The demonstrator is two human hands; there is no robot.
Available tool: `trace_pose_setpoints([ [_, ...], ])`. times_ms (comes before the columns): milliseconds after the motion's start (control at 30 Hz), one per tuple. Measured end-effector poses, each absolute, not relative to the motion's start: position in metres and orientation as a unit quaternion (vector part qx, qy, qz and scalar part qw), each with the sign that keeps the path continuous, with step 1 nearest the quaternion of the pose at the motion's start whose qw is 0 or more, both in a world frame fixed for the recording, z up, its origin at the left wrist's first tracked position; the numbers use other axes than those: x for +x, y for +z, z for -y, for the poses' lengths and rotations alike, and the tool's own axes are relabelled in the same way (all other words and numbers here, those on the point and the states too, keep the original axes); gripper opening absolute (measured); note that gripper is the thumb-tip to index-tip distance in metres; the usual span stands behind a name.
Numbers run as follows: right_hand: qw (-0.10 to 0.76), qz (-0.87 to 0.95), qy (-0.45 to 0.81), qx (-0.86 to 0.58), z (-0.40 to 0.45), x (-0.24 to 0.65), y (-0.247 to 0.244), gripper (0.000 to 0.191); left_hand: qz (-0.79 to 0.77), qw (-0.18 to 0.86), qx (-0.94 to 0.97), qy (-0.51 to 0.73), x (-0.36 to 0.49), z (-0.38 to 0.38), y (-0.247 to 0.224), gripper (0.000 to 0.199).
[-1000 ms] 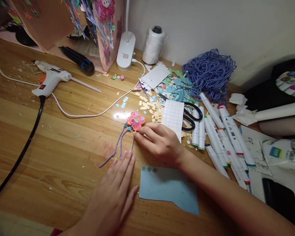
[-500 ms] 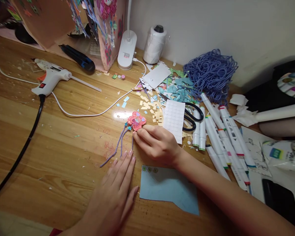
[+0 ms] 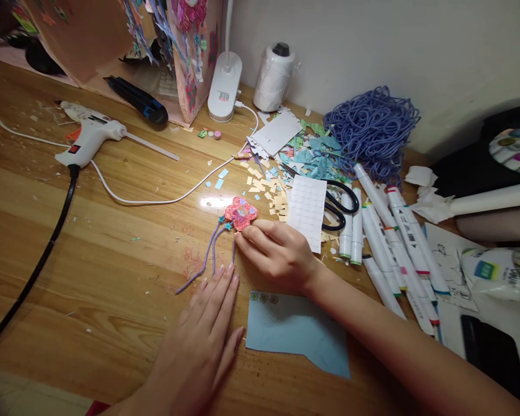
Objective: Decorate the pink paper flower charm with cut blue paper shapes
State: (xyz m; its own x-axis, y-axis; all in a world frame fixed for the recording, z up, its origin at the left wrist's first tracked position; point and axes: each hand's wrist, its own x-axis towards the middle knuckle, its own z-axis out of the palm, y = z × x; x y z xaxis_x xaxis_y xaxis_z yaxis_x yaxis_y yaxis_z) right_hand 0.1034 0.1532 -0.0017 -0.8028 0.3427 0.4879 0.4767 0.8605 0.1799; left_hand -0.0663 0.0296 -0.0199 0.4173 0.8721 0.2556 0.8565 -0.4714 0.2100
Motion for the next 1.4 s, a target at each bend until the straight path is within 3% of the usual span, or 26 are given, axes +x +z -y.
trace_pose_setpoints([
  [733,0.234,0.937,-0.106,-0.236,-0.154,0.109,0.001,0.015,-0.510,0.031,0.844,0.161,-0.067,-0.029,-0.021,0.044],
  [1000,0.292,0.893,-0.040,-0.339,-0.142,0.124,0.011,0.008,-0.482,0.056,0.853,0.194,-0.074,-0.033,-0.019,0.046],
  [1133,0.260,0.870,0.068,-0.413,-0.122,0.137,0.027,0.010,-0.440,0.075,0.858,0.255,-0.085,-0.031,-0.015,0.045],
  [1233,0.198,0.845,0.171,-0.467,-0.102,0.148,0.035,0.012,-0.445,0.143,0.827,0.312,-0.101,-0.023,-0.012,0.042],
  [1400,0.122,0.783,0.282,-0.540,-0.072,0.160,0.038,0.009,-0.574,0.401,0.647,0.302,-0.130,-0.010,0.004,0.024],
])
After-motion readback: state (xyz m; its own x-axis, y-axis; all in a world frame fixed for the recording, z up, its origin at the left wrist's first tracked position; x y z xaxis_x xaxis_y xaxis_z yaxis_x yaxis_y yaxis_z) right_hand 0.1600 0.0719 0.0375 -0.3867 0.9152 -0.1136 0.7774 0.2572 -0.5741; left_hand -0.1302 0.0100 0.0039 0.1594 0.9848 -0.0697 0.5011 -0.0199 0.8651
